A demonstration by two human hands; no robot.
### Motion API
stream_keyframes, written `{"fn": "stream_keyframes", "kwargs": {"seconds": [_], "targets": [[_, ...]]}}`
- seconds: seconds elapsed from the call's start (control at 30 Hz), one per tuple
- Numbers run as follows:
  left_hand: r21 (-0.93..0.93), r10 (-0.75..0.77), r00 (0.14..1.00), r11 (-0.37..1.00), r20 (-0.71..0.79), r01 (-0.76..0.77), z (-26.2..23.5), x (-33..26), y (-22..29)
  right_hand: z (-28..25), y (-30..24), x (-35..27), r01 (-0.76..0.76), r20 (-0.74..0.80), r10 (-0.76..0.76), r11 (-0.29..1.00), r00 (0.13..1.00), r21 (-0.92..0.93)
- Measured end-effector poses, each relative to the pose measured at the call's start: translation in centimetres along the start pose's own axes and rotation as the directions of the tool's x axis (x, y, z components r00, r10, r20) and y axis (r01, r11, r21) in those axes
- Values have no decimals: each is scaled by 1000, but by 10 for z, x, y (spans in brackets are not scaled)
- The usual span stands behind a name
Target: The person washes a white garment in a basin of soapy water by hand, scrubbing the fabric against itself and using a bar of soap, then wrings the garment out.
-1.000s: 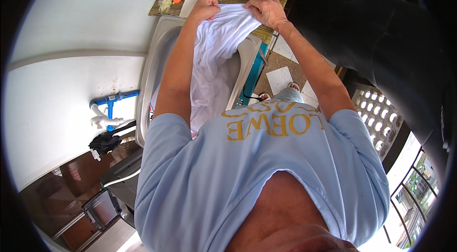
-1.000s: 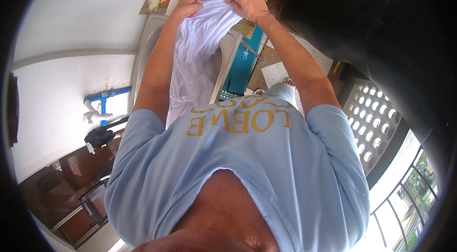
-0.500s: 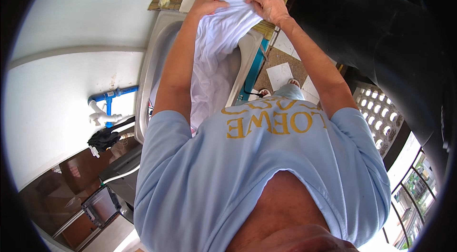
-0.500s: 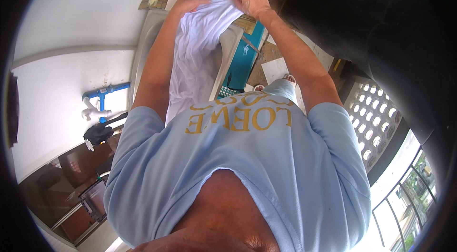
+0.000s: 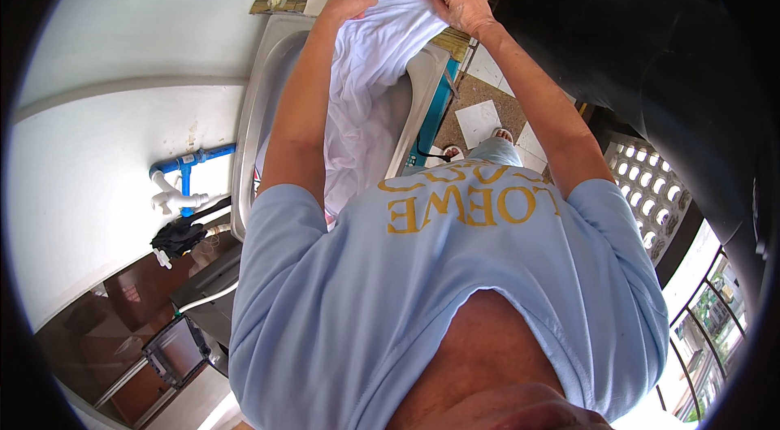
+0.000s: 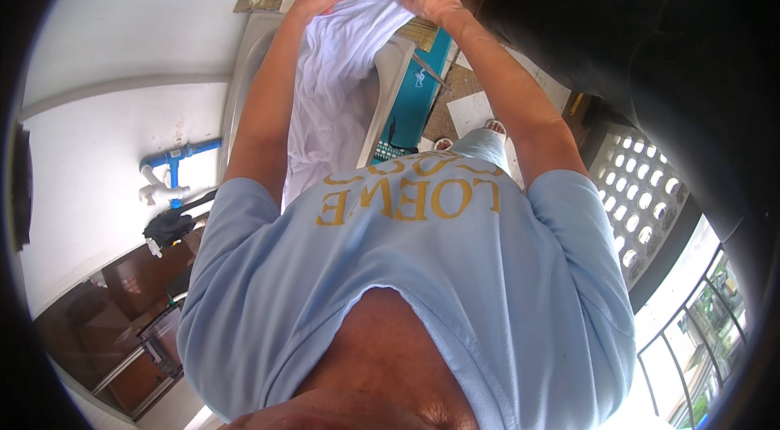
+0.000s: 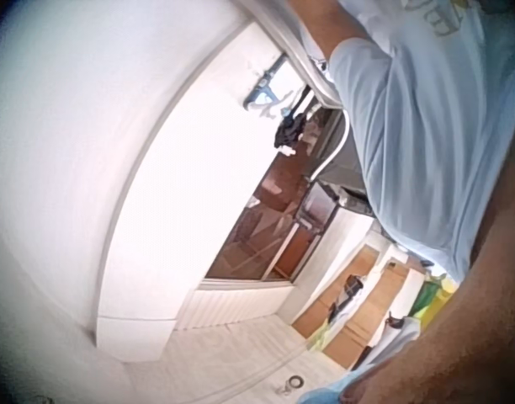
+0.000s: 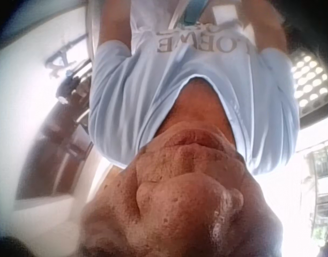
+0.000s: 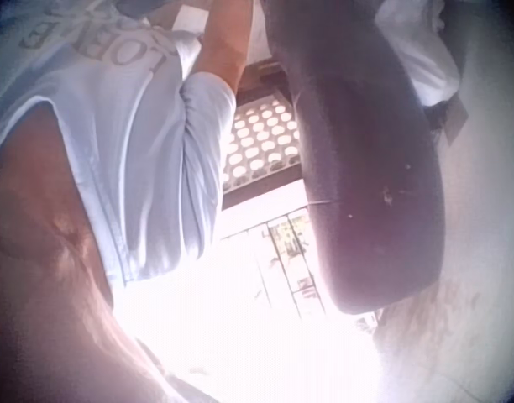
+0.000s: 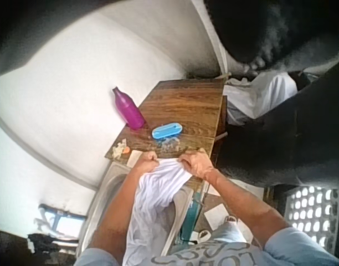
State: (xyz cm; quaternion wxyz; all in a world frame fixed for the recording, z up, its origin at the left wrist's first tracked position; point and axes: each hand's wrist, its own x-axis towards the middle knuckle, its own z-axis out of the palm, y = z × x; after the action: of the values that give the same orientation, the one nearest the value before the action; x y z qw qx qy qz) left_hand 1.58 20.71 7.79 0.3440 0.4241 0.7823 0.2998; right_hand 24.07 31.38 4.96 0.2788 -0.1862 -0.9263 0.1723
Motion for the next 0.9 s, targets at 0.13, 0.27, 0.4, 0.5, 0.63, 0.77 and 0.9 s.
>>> {"fn": "stream_keyframes", "kwargs": {"seconds": [0.13, 0.27, 0.4, 0.5, 0.63, 0.77, 0.9], "targets": [[11, -50, 999, 999, 9, 50, 9, -5, 15, -1, 5, -4, -29, 34, 30, 999, 999, -45], [-5, -33, 999, 999, 20, 33, 0, 1, 3, 1, 2, -1, -6, 8, 6, 1000, 1000, -22], [-39, -76, 997, 996, 4, 76, 8, -1, 14, 0, 8, -4, -19, 8, 20, 999, 1000, -34], [14, -38, 999, 999, -7, 38, 8, -3, 11, -1, 5, -3, -26, 18, 27, 999, 999, -40], [-17, -24, 1000, 1000, 5, 25, 1, 3, -1, 1, 2, -1, -6, 7, 6, 1000, 1000, -21], [1, -9, 1000, 1000, -12, 9, 11, -2, 10, 0, 6, -4, -17, 13, 17, 1000, 1000, -26], [-29, -16, 1000, 999, 11, 16, 0, 1, 1, 1, 1, -1, -14, 20, 14, 1000, 1000, -5]]}}
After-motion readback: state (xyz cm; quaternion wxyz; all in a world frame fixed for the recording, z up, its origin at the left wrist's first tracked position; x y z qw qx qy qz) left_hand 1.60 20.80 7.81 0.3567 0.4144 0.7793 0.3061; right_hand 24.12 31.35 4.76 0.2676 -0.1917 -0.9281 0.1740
